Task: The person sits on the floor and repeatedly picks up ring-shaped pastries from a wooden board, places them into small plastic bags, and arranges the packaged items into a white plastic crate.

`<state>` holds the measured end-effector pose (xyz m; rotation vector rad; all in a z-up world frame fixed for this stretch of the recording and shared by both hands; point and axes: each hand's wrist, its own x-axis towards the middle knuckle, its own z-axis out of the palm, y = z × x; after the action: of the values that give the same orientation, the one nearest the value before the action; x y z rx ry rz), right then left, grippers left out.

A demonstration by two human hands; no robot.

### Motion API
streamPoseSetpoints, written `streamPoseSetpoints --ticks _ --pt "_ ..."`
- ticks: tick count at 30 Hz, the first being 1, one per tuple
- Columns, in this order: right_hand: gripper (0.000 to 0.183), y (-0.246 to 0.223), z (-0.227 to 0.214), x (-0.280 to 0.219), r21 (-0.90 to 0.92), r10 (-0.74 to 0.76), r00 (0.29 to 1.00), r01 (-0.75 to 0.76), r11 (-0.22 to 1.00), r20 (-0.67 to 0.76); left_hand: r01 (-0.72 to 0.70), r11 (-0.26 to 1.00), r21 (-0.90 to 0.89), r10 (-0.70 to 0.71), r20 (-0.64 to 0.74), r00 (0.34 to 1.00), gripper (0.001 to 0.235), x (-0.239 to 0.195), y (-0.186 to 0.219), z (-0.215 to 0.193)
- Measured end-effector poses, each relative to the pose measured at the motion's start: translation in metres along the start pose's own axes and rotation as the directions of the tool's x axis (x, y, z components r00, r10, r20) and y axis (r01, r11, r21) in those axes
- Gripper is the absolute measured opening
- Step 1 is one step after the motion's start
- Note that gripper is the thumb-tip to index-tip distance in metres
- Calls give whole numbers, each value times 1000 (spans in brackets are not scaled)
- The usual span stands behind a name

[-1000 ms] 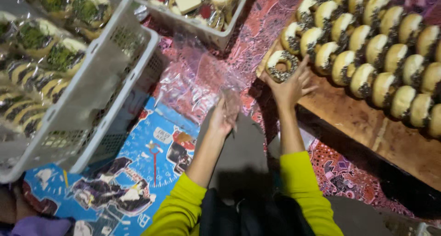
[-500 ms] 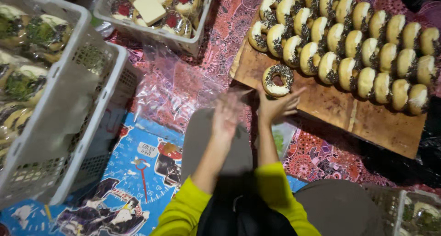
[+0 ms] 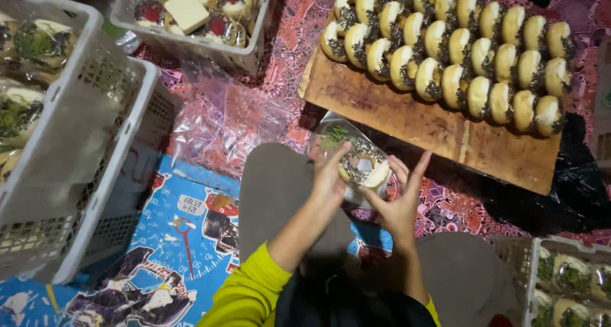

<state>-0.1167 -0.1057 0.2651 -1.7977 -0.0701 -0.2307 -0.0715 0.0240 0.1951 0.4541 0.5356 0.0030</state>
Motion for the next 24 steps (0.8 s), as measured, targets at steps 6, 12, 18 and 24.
streamPoseSetpoints --ticks 6,12,18,24 --pt "126 -26 -38 -1 -413 -142 989 117 903 -31 285 956 -65 -278 95 956 32 -3 -41 -3" --pt "27 -31 -66 19 -521 -169 950 287 804 263 -73 751 656 -255 390 884 103 -18 -21 -19" --pt "28 -62 -70 7 -559 -179 955 285 779 237 -232 826 514 -49 474 879 28 -54 -15 -16" --pt "21 -65 -101 5 -524 -310 670 730 439 674 -714 22 699 -242 697 675 22 -132 20 8"
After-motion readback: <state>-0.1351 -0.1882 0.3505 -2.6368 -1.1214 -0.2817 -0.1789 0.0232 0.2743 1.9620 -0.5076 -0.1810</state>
